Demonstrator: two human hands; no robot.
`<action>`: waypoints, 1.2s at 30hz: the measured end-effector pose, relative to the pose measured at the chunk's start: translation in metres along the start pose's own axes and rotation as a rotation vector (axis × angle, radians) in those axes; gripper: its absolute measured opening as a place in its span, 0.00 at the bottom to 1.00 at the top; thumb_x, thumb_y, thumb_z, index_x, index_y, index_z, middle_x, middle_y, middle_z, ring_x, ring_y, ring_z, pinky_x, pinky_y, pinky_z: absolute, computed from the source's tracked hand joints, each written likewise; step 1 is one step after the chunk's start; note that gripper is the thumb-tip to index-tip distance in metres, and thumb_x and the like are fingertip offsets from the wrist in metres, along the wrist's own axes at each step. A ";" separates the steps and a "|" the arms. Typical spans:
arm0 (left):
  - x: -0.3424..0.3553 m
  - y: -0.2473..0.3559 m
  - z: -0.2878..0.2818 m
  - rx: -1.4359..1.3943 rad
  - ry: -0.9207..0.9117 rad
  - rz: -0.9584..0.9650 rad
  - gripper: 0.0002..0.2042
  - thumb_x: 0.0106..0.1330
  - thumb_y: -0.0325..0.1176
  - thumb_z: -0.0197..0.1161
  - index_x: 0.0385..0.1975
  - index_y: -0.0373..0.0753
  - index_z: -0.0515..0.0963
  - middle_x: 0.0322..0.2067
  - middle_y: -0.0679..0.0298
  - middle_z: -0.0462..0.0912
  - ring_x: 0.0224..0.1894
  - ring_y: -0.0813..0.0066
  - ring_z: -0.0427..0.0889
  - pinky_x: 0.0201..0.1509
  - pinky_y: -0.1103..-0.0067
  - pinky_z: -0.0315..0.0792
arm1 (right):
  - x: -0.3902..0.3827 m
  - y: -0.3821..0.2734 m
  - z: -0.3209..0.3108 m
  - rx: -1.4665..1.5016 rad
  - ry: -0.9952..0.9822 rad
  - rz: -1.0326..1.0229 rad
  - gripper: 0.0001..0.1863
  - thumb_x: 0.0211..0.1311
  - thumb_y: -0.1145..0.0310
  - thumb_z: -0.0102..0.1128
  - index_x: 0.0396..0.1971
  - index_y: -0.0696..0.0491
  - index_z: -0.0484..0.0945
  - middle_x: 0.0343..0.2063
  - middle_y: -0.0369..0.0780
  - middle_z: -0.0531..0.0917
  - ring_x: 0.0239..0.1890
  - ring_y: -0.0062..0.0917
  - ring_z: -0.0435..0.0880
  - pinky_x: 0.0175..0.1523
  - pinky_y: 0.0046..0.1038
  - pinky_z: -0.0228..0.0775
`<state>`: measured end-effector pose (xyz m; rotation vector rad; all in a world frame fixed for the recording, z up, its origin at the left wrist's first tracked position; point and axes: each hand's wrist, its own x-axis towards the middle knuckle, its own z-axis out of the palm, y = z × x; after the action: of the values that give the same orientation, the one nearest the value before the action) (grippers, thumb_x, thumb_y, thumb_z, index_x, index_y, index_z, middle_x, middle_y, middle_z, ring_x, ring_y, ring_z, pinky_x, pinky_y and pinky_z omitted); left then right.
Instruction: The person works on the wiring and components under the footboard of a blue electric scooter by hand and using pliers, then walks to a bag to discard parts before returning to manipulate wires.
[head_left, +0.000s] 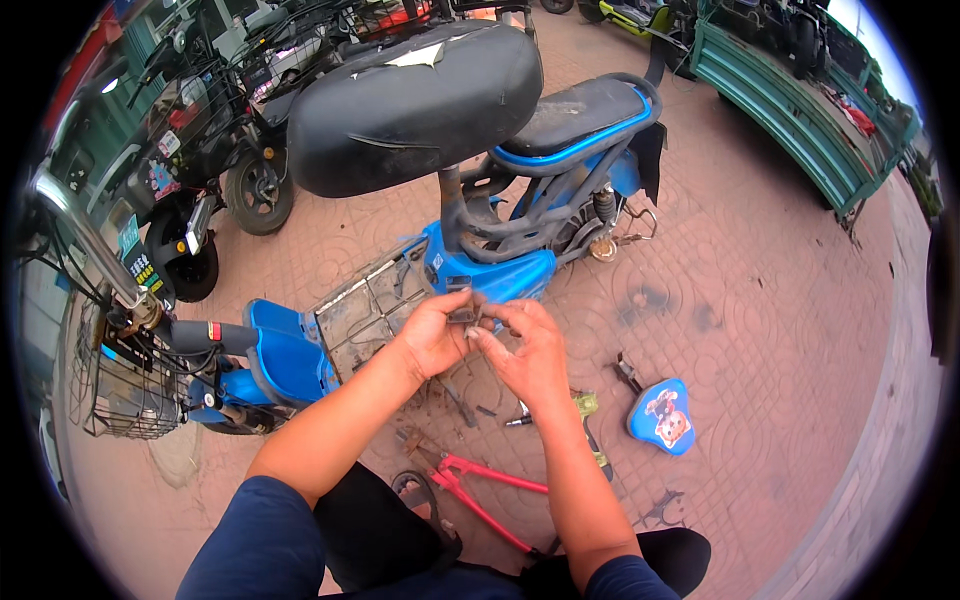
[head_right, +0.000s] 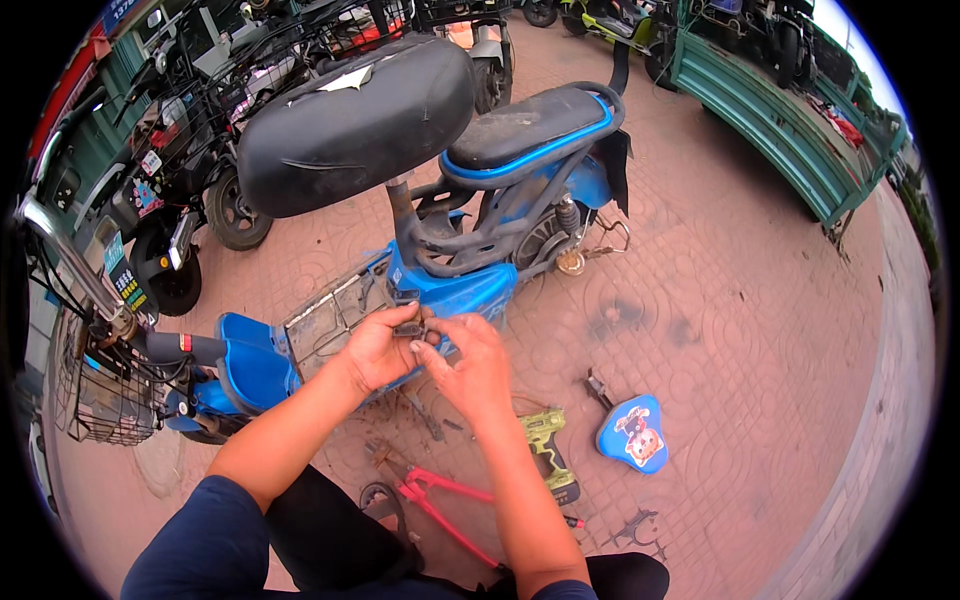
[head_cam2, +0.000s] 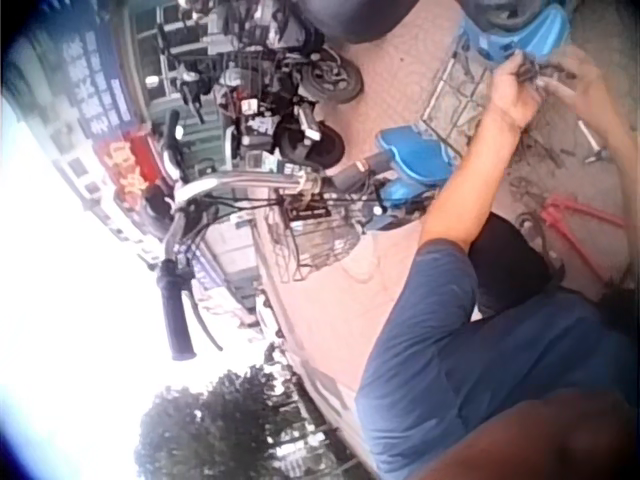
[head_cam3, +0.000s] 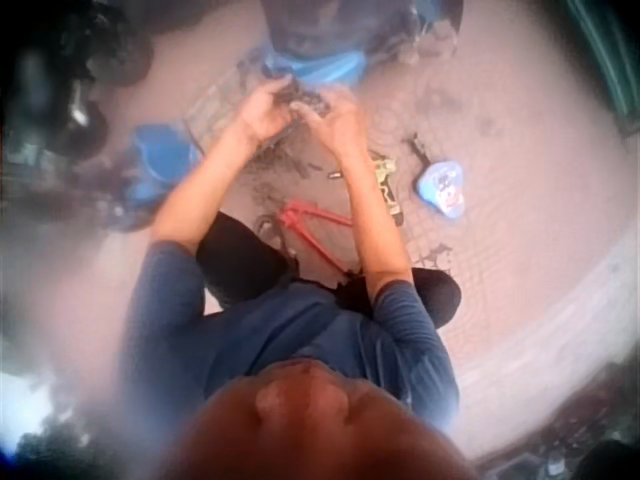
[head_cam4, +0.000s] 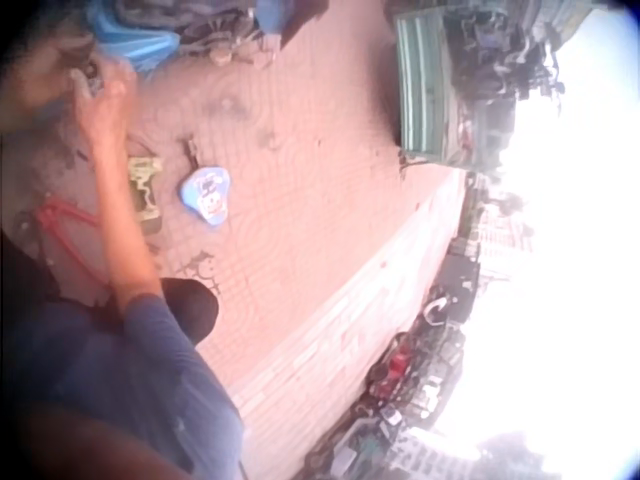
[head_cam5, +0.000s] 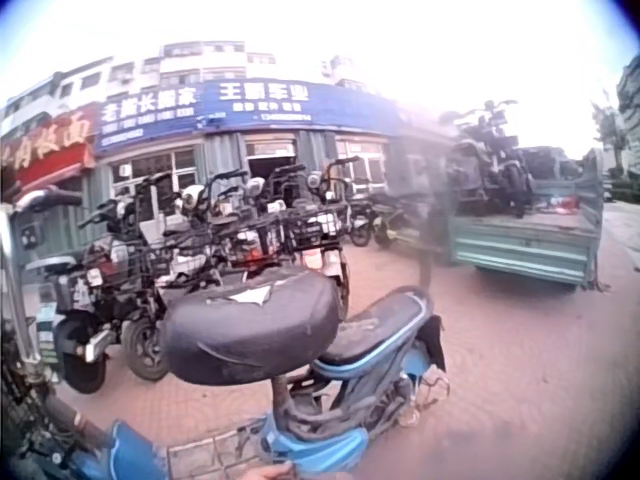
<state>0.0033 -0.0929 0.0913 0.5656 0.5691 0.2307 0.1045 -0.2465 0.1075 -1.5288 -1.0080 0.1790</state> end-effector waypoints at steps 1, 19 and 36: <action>-0.002 -0.003 0.004 -0.003 0.003 0.002 0.13 0.78 0.39 0.53 0.41 0.35 0.78 0.41 0.56 0.83 0.41 0.65 0.83 0.48 0.70 0.78 | 0.000 0.005 0.000 -0.035 0.011 -0.026 0.18 0.54 0.69 0.75 0.46 0.52 0.87 0.34 0.40 0.83 0.37 0.32 0.84 0.42 0.32 0.77; -0.004 -0.040 0.014 -0.378 0.123 0.049 0.17 0.80 0.39 0.47 0.46 0.30 0.77 0.42 0.50 0.84 0.41 0.55 0.85 0.48 0.62 0.81 | 0.001 -0.027 0.009 -0.435 -0.113 0.024 0.13 0.50 0.75 0.75 0.39 0.56 0.88 0.43 0.45 0.86 0.42 0.37 0.87 0.48 0.34 0.78; 0.002 -0.011 0.006 -0.538 -0.043 0.180 0.17 0.78 0.41 0.50 0.48 0.32 0.77 0.49 0.52 0.82 0.53 0.57 0.81 0.63 0.60 0.72 | 0.030 -0.057 0.047 -0.404 -0.089 0.299 0.14 0.61 0.70 0.69 0.43 0.62 0.86 0.29 0.45 0.89 0.29 0.23 0.88 0.37 0.27 0.78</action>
<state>0.0087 -0.1035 0.0884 0.0977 0.3904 0.5221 0.0653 -0.1983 0.1575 -2.0561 -0.9164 0.2659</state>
